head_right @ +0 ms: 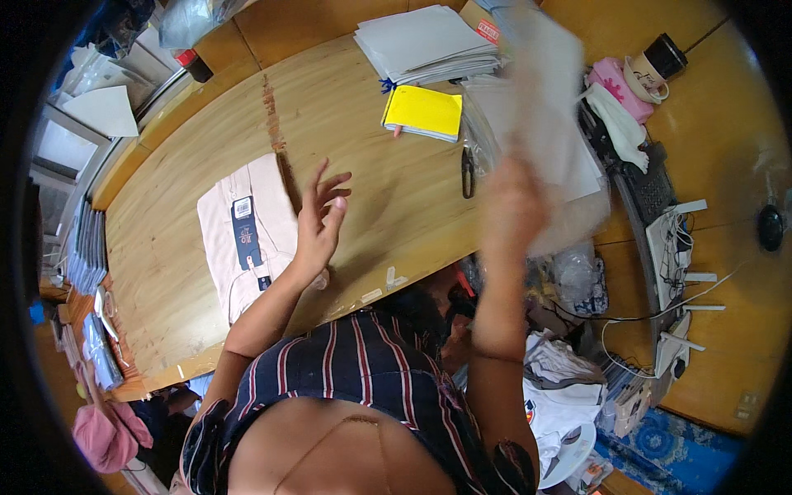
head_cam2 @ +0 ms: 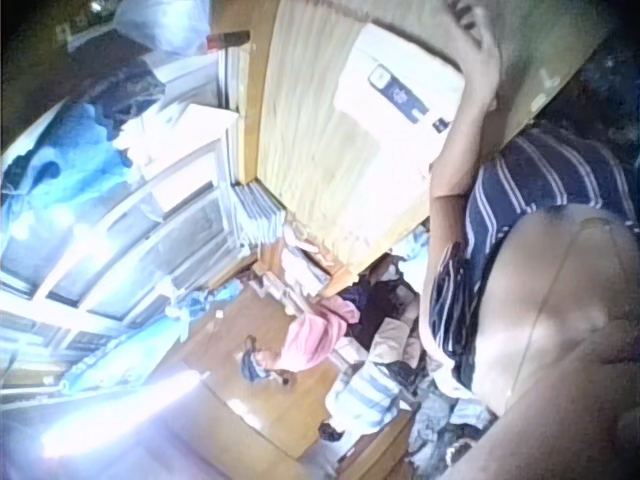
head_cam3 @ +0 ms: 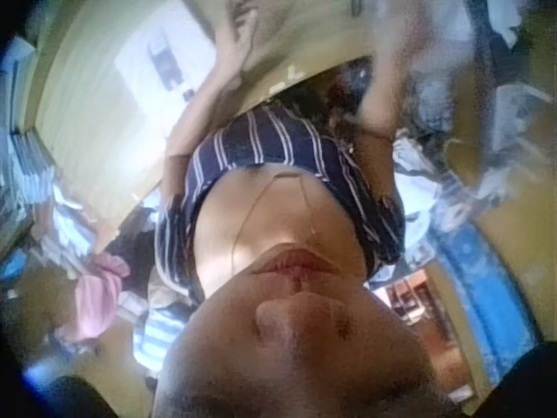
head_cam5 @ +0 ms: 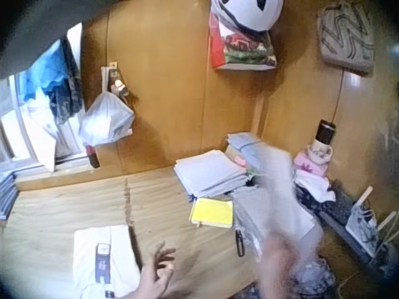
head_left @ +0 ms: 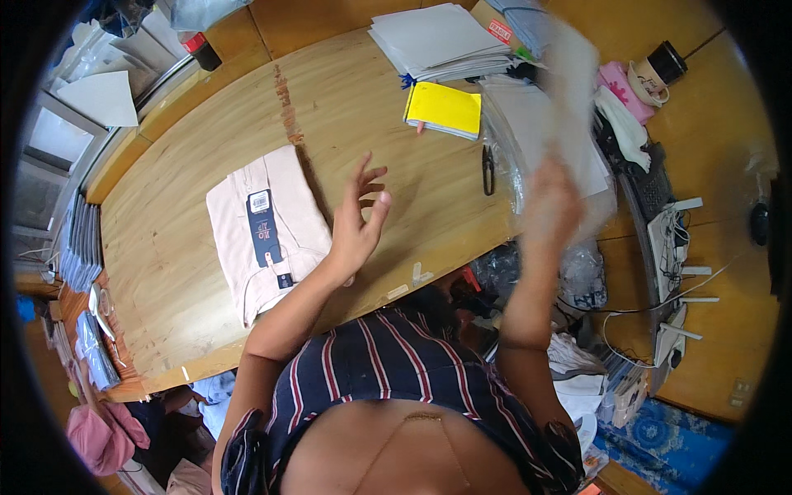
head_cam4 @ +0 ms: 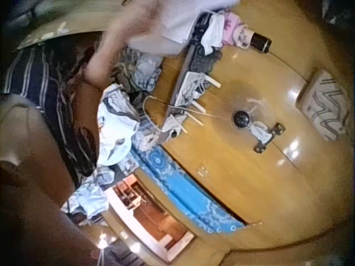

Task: The person packages folded garments into plastic bags, organizes them into stacks, and ties them together using blue ribbon; the person also sorts through a stack of white packing sheets.

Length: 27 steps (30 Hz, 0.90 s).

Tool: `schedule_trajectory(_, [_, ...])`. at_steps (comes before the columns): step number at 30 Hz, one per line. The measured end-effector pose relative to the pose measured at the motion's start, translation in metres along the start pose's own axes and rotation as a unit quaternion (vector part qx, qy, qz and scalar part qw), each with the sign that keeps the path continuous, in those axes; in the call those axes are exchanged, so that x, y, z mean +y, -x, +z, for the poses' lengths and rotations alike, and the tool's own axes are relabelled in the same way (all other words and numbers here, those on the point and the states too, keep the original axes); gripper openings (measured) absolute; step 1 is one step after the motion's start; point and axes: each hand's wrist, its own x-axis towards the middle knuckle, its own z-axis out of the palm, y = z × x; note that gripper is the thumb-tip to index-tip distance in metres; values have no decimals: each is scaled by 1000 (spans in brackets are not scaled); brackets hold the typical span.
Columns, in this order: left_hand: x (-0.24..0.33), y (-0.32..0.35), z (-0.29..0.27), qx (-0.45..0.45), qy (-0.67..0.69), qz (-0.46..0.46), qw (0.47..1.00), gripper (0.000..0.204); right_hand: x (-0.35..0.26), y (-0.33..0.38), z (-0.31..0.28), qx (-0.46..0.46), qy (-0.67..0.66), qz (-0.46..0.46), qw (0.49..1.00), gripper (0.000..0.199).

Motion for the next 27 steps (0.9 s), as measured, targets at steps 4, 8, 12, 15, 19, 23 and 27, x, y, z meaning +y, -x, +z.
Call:
schedule_trajectory(4, [-15,-23,3,32,-40,-18,998,70,-84,76,35,-350,49,-134,926,42])
schedule_trajectory(8, [-69,-28,-32,-36,-288,-143,946,80,-57,106,63,-363,-217,-90,902,29])
schedule_trajectory(12, [-35,-24,-27,11,-595,-95,798,74,11,79,61,-223,-153,1,963,29])
schedule_trajectory(15, [-29,-31,-9,4,-648,15,762,63,46,64,70,-220,-212,-98,947,34])
schedule_trajectory(19, [-58,-47,34,-159,-570,147,793,36,45,55,78,-364,-210,-73,904,38])
schedule_trajectory(23, [-83,-37,52,-259,-476,256,801,51,63,57,86,-573,-284,125,758,43])
schedule_trajectory(27, [-79,-41,50,-311,-500,212,780,65,50,59,76,-455,-273,55,846,39])
